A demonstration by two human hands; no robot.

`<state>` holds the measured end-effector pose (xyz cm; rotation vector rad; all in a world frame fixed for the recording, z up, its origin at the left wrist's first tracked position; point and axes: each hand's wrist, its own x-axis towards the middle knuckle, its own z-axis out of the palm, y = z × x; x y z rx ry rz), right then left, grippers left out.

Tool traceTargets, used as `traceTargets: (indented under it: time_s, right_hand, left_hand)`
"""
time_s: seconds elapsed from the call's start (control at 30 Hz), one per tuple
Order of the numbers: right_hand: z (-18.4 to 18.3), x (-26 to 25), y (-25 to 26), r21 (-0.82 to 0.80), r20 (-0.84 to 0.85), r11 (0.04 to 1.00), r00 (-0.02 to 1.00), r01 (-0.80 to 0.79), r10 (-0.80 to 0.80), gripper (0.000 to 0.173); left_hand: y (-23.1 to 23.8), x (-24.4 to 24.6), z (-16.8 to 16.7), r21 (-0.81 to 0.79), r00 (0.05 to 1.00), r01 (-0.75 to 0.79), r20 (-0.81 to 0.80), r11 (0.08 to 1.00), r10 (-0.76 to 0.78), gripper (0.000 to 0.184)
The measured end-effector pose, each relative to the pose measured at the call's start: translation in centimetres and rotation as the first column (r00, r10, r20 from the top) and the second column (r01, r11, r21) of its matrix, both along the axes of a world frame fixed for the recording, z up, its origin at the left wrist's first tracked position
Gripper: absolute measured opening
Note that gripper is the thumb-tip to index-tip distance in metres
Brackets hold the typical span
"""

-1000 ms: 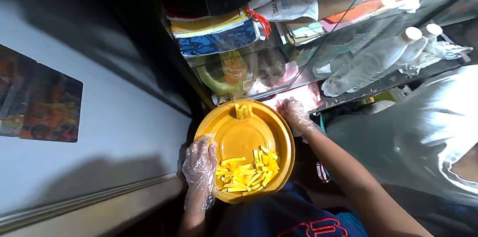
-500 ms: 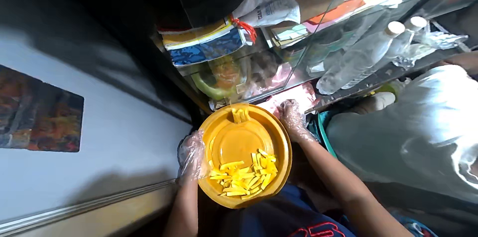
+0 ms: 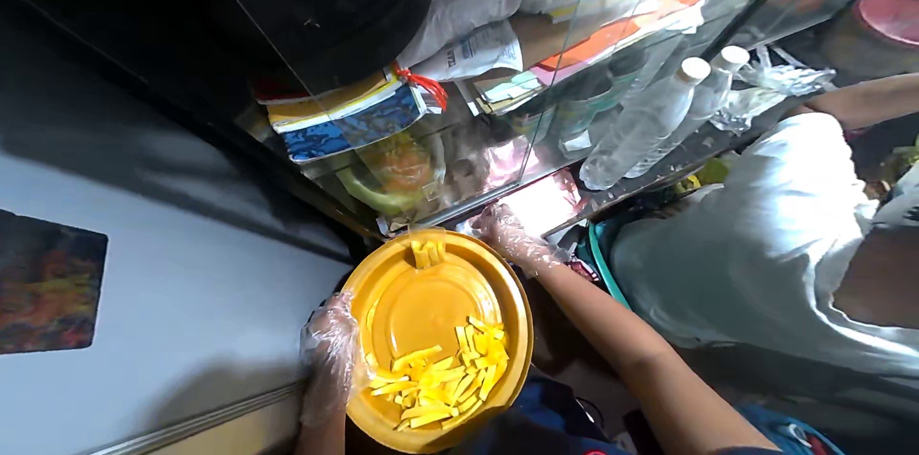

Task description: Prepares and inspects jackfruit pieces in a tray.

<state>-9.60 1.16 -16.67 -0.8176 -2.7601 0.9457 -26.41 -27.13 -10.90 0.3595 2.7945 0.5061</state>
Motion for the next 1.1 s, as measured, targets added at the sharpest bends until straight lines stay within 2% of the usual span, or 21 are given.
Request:
traceTargets:
  time_s: [0.07, 0.17, 0.33, 0.4, 0.47, 0.6, 0.7, 0.8, 0.97, 1.03, 1.1]
  right_hand:
    - [0.2, 0.0, -0.1, -0.004, 0.087, 1.0, 0.996, 0.016, -0.015, 0.032]
    - [-0.1, 0.1, 0.2, 0.031, 0.104, 0.999, 0.994, 0.031, -0.034, 0.037]
    - [-0.5, 1.2, 1.0, 0.164, 0.079, 0.985, 0.995, 0.054, -0.067, 0.028]
    - [-0.5, 1.2, 1.3, 0.19, 0.072, 0.98, 0.994, 0.065, -0.08, 0.026]
    - [-0.5, 0.9, 1.3, 0.174, 0.071, 0.982, 0.994, 0.067, -0.081, 0.028]
    - [0.1, 0.2, 1.4, 0.049, 0.081, 0.997, 0.996, -0.053, 0.049, 0.032]
    - [0.2, -0.1, 1.8, 0.018, 0.115, 0.995, 0.989, -0.1, 0.098, 0.04]
    - [1.5, -0.7, 1.4, 0.04, 0.22, 0.997, 0.974, -0.062, 0.051, 0.039]
    - [2.6, -1.3, 0.8, 0.051, 0.305, 0.998, 0.952, 0.023, -0.038, 0.032]
    - [2.6, -1.2, 0.4, 0.088, 0.307, 0.995, 0.949, 0.041, -0.066, 0.033]
    - [1.6, -0.9, 0.3, 0.131, 0.239, 0.99, 0.968, 0.046, -0.077, 0.034]
  left_hand:
    - [0.1, 0.1, 0.2, -0.013, 1.0, -0.005, 0.008, 1.0, 0.005, 0.041]
    - [0.2, 0.3, 0.5, 0.009, 1.0, -0.023, 0.007, 1.0, 0.023, 0.041]
    - [0.1, 0.0, 0.3, 0.026, 0.998, 0.069, -0.003, 0.997, -0.069, 0.043]
    - [0.4, -0.2, 0.4, 0.009, 0.998, 0.06, 0.008, 0.998, -0.06, 0.042]
    - [0.9, -0.3, 0.8, -0.021, 0.999, 0.046, 0.027, 0.999, -0.046, 0.042]
    - [1.1, -0.3, 0.8, -0.073, 0.997, 0.071, 0.023, 0.995, -0.069, 0.043]
    - [0.6, -0.5, -0.1, -0.062, 0.996, 0.089, -0.002, 0.994, -0.09, 0.044]
    - [0.6, -0.6, -0.3, -0.068, 0.996, 0.093, -0.003, 0.993, -0.093, 0.041]
    - [0.7, -0.7, -0.3, -0.062, 0.996, 0.082, 0.022, 0.995, -0.081, 0.042]
    - [0.8, -0.6, -0.2, -0.052, 0.995, 0.096, 0.036, 0.994, -0.094, 0.041]
    - [1.6, 0.1, 2.0, -0.059, 0.991, 0.105, 0.094, 0.993, -0.099, 0.04]
